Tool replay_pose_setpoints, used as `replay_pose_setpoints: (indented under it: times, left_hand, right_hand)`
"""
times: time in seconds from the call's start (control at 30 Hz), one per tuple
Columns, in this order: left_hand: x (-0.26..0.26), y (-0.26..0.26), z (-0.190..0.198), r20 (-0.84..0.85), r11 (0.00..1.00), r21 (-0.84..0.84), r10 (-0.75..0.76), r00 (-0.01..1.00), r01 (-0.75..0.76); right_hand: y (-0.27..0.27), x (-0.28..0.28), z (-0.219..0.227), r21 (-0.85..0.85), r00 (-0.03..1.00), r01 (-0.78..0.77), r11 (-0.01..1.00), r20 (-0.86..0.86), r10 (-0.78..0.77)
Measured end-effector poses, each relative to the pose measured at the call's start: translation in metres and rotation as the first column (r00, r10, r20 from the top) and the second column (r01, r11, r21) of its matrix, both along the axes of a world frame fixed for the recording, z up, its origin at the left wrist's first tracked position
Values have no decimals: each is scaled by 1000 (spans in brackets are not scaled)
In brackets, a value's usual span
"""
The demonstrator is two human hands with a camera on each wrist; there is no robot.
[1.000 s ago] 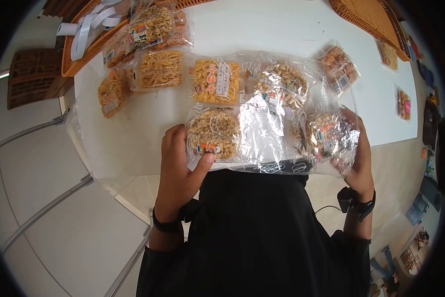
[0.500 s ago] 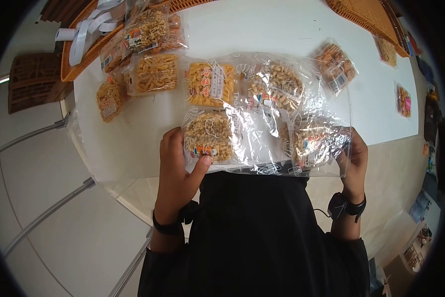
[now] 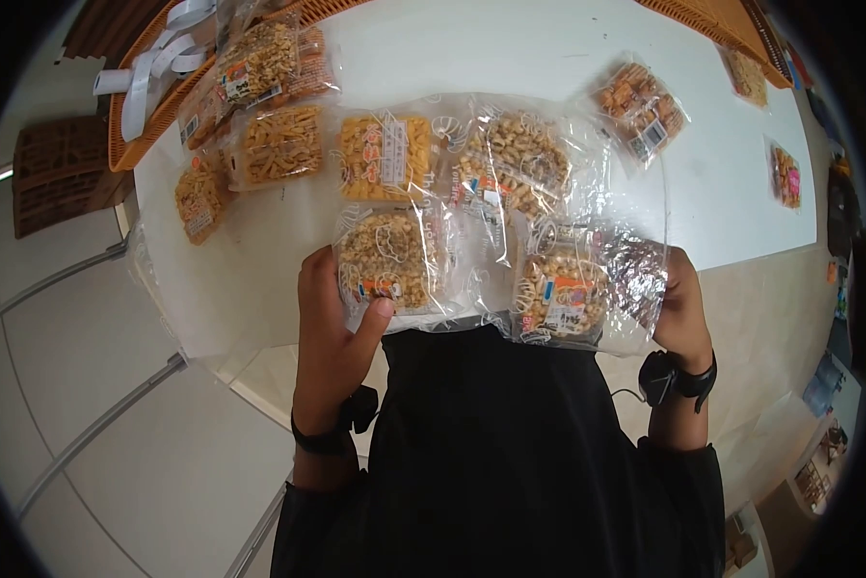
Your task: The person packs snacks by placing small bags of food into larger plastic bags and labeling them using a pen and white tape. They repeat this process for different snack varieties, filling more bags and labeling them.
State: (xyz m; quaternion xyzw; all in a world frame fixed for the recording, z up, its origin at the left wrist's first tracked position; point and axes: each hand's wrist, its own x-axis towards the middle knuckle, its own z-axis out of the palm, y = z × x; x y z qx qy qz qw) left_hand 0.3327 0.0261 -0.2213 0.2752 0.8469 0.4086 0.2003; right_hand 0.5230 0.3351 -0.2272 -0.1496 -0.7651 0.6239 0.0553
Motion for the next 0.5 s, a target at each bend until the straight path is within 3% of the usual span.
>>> replay_pose_setpoints:
  times: [0.13,0.27,0.37,0.47,0.5]
  left_hand:
    - [1,-1,0,49,1000,11,21,999,-21]
    - [2,2,0,70,998,58,30,997,-35]
    - [2,1,-1,46,998,46,32,998,-34]
    - [4,2,1,74,997,39,57,996,-60]
    - [5,1,0,80,996,46,67,995,-71]
  right_hand:
    - [3,-1,0,-79,998,-2,997,55,7]
    - [0,-3,2,-18,1000,-12,1000,-14,12]
    - [-1,3,-2,-125,999,41,991,-21,-44]
    - [-5,11,-2,-257,982,189,948,34,-186]
    - [-4,14,-2,-233,986,167,958,52,-159]
